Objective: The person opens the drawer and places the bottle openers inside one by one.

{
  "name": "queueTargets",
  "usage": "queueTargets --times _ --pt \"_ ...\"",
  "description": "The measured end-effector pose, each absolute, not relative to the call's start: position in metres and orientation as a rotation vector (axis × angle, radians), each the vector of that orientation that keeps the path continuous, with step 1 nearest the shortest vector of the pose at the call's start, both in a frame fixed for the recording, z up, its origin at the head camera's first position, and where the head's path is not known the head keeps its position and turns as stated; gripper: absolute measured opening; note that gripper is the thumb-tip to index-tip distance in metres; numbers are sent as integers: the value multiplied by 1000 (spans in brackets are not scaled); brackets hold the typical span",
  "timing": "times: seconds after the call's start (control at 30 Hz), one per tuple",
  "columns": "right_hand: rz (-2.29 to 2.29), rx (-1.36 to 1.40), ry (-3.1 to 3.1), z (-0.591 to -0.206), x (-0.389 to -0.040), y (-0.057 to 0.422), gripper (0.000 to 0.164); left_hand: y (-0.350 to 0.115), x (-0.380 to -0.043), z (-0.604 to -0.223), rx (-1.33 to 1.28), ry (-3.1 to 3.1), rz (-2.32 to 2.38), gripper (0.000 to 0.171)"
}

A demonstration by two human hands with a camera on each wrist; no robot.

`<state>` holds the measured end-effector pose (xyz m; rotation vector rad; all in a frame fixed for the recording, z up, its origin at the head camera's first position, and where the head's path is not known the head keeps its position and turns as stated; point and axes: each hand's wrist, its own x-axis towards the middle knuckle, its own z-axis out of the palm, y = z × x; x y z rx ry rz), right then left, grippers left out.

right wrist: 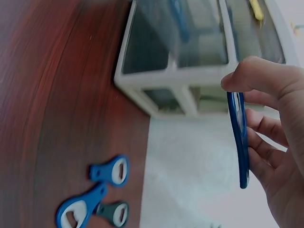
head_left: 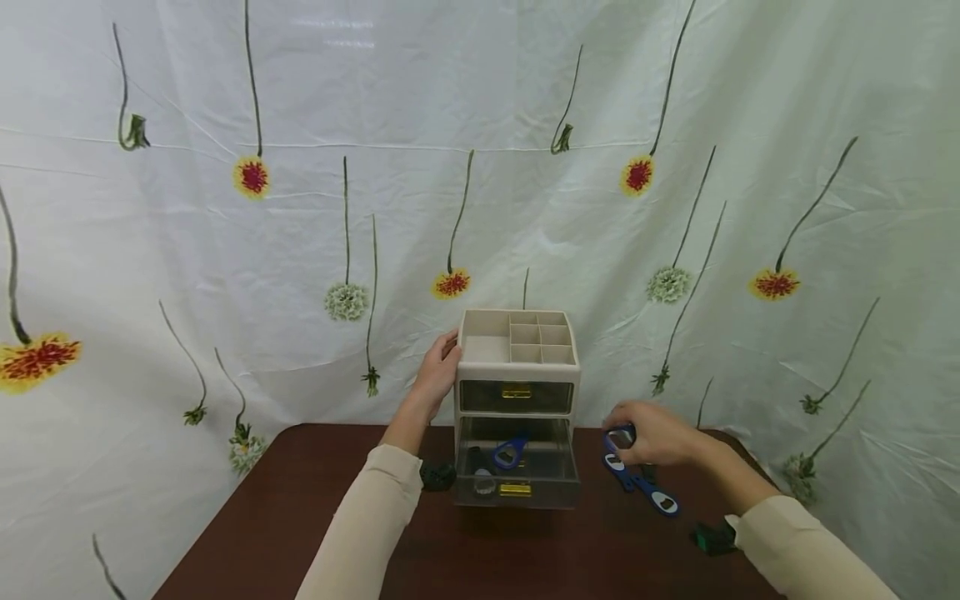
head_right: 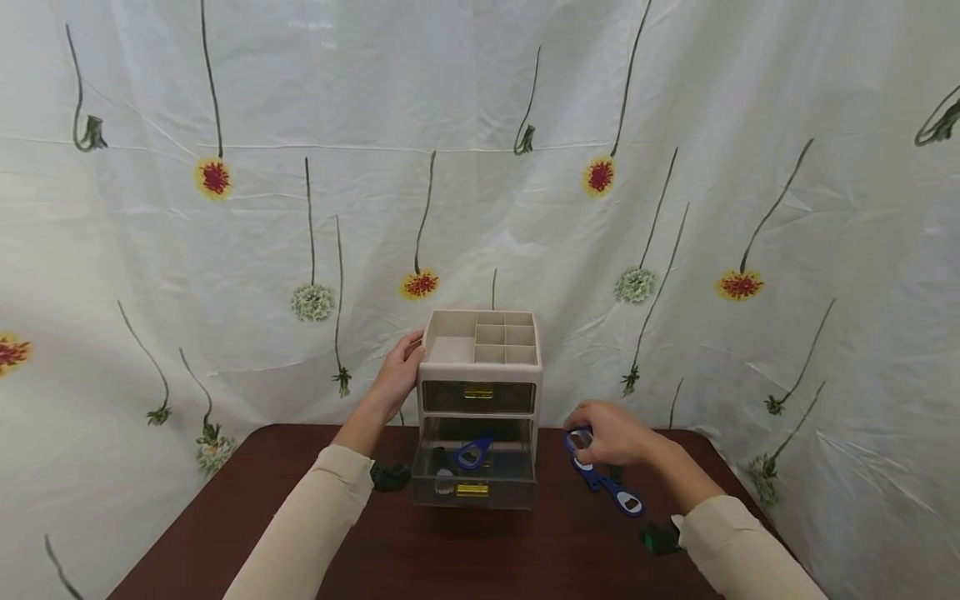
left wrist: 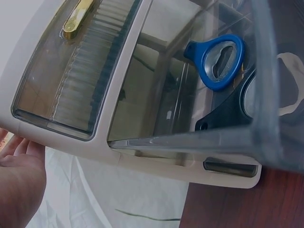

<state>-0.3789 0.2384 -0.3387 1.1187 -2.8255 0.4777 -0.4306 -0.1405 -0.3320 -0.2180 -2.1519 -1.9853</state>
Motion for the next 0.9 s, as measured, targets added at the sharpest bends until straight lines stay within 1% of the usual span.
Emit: queueTargets --times 0.27,0.5,0.9 --pt "482 1321 -2752 -328 -370 198 38 -143 -430 -331 -221 -2157 -1986 50" --pt "498 1471 -2704 -325 -363 169 36 -144 -431 -331 -219 -2164 -1998 50" --pt "453 1526 -2690 -325 -369 139 38 -141 -435 -332 -223 -2162 -1989 50"
